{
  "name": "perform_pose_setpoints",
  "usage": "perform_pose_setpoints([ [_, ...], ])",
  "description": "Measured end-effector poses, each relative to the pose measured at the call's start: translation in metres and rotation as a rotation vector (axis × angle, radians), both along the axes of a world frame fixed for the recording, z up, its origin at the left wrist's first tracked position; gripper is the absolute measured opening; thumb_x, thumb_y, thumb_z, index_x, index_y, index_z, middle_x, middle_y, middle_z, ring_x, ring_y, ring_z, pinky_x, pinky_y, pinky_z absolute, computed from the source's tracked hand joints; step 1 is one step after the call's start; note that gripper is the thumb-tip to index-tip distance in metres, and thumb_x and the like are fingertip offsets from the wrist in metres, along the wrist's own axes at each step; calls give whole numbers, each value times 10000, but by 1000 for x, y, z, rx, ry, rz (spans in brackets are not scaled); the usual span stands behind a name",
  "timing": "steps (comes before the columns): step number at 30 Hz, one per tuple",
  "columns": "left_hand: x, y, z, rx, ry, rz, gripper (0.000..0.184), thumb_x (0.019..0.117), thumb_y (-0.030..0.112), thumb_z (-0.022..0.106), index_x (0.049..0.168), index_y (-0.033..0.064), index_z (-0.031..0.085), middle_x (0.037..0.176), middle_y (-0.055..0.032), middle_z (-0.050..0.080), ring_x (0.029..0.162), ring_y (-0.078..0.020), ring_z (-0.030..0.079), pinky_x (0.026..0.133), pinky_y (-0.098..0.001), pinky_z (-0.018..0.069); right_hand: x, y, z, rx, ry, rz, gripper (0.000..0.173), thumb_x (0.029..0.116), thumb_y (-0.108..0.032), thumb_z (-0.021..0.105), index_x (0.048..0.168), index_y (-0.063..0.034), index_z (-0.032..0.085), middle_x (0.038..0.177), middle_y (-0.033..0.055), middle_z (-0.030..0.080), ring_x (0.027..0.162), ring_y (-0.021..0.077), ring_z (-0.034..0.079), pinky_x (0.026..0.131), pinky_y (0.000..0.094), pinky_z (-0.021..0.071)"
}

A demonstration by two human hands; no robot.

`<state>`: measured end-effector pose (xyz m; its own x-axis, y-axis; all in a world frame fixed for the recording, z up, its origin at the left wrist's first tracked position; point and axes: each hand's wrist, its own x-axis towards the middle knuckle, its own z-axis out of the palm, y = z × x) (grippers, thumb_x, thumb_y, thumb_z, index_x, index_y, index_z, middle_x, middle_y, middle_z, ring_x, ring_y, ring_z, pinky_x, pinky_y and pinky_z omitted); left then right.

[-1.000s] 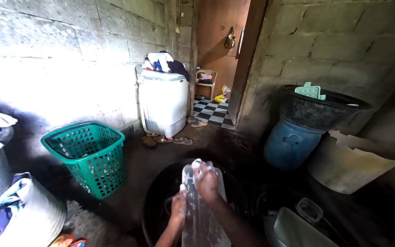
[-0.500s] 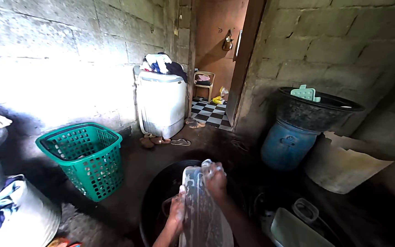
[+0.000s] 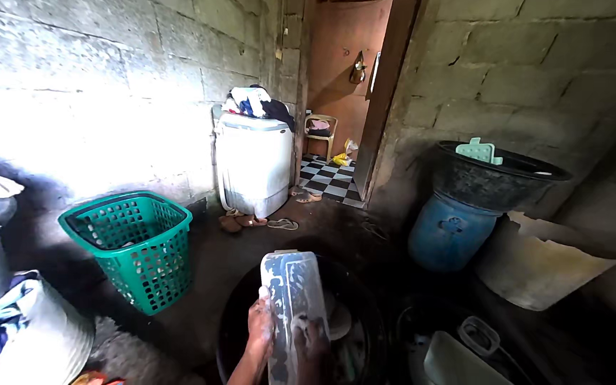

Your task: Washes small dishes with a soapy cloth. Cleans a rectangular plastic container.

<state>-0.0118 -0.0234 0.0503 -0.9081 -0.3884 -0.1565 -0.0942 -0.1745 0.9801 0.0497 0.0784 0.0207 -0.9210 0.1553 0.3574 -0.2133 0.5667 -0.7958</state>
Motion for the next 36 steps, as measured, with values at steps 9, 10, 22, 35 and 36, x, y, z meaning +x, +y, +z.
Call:
perform_pose_setpoints([
  [9, 17, 10, 4, -98, 111, -223, 383, 1107, 198, 390, 957, -57, 633, 758, -37, 558, 689, -70, 549, 685, -256, 492, -116, 82, 89, -292, -131, -153, 342, 1057, -195, 562, 1236, 85, 641, 1170, 251, 677, 1084, 318, 655, 979, 470, 510],
  [10, 15, 4, 3, -196, 149, -256, 359, 1094, 173, 406, 972, -70, 640, 802, -59, 581, 743, -82, 565, 738, -272, 497, -121, 93, 89, -515, -144, -179, 305, 1071, -188, 542, 1195, 76, 634, 1039, 190, 669, 916, 231, 635, 848, 394, 531],
  [22, -18, -26, -13, -1004, -310, -393, 384, 1083, 192, 457, 1429, 45, 538, 1304, -247, 644, 1245, -420, 607, 1032, -580, 472, -103, 156, 69, -1536, -140, 94, 561, 1096, -524, 219, 830, -160, 552, 595, 6, 593, 515, 131, 602, 483, 327, 540],
  [35, -22, -38, -24, -571, -137, 140, 446, 1092, 312, 475, 1087, -82, 685, 1048, -329, 676, 1053, -498, 643, 906, -690, 450, -97, 139, 76, -652, 37, -267, 229, 1061, -182, 564, 1004, 22, 652, 695, 31, 640, 538, 77, 597, 530, 261, 549],
  [36, -18, -29, -20, -615, -134, 67, 456, 1080, 332, 497, 1062, -80, 693, 1027, -323, 680, 1036, -495, 648, 892, -691, 452, -97, 133, 83, -511, 79, -197, 201, 1036, -137, 595, 1051, 49, 669, 772, 63, 676, 617, 99, 634, 609, 282, 573],
])
